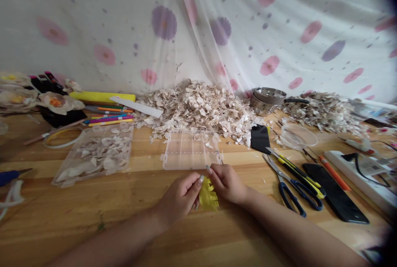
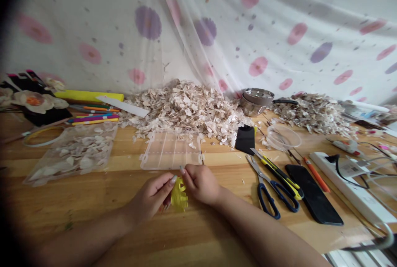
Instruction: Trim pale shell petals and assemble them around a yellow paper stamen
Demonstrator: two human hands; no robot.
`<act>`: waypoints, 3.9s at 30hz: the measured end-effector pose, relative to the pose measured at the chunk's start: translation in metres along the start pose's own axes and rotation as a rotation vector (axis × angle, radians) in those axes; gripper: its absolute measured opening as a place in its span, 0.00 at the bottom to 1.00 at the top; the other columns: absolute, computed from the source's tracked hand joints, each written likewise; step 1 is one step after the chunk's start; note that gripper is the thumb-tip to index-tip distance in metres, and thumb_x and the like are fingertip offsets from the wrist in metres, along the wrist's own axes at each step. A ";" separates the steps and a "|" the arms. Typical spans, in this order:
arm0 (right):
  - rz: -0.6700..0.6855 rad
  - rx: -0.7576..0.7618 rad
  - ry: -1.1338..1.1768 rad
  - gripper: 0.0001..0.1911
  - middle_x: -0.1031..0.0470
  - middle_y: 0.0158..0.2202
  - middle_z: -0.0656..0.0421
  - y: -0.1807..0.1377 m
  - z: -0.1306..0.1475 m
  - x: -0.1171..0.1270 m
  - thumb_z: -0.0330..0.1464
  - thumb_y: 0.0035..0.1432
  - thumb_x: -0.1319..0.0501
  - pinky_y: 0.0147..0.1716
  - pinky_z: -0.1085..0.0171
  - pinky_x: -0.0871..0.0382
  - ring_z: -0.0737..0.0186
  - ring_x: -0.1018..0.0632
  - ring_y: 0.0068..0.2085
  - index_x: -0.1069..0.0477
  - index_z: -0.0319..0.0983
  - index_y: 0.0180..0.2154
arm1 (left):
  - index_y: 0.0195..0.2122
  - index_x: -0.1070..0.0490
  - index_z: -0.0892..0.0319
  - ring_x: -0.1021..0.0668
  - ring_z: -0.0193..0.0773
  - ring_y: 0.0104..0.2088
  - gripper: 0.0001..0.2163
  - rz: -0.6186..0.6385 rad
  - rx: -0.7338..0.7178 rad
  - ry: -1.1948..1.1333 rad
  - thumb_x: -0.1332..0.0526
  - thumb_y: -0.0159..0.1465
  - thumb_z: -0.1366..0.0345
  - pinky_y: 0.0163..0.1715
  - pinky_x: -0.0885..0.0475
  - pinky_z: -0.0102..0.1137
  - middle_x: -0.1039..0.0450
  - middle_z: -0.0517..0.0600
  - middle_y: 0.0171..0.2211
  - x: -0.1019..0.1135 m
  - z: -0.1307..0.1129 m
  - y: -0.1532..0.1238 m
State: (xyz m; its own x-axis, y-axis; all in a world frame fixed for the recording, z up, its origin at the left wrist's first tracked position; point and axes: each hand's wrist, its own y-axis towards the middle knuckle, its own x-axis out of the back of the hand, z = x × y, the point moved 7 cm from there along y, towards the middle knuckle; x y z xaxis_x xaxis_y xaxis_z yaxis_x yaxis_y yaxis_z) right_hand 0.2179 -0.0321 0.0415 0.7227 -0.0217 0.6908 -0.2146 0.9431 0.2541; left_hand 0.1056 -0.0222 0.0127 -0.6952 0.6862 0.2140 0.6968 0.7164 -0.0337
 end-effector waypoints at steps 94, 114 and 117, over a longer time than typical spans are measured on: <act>-0.096 0.390 -0.114 0.11 0.30 0.25 0.57 -0.002 0.018 0.013 0.33 0.65 0.51 0.26 0.68 0.37 0.65 0.29 0.26 0.35 0.38 0.32 | 0.31 0.37 0.59 0.34 0.30 0.19 0.17 0.013 0.022 -0.099 0.53 0.65 0.51 0.20 0.38 0.25 0.39 0.42 0.19 -0.001 0.009 0.002; -0.042 0.070 0.428 0.13 0.28 0.30 0.56 0.002 -0.010 0.015 0.41 0.62 0.47 0.26 0.67 0.30 0.66 0.25 0.27 0.33 0.37 0.37 | 0.28 0.39 0.59 0.35 0.29 0.18 0.17 -0.011 0.015 -0.188 0.51 0.64 0.50 0.19 0.40 0.24 0.40 0.42 0.18 0.001 0.002 0.002; -0.007 0.155 0.306 0.15 0.26 0.32 0.53 0.002 -0.002 0.014 0.41 0.62 0.46 0.31 0.65 0.30 0.63 0.25 0.31 0.31 0.36 0.38 | 0.30 0.38 0.60 0.35 0.29 0.18 0.18 -0.027 0.019 -0.207 0.51 0.64 0.50 0.19 0.39 0.24 0.40 0.42 0.18 0.001 0.003 0.002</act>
State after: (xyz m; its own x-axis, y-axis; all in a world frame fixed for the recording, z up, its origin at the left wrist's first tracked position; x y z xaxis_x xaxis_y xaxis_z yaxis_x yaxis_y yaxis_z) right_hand 0.2292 -0.0304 0.0508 0.8829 0.0949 0.4598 -0.2896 0.8810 0.3742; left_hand 0.1057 -0.0193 0.0104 -0.7361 0.6768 0.0098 0.6756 0.7355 -0.0500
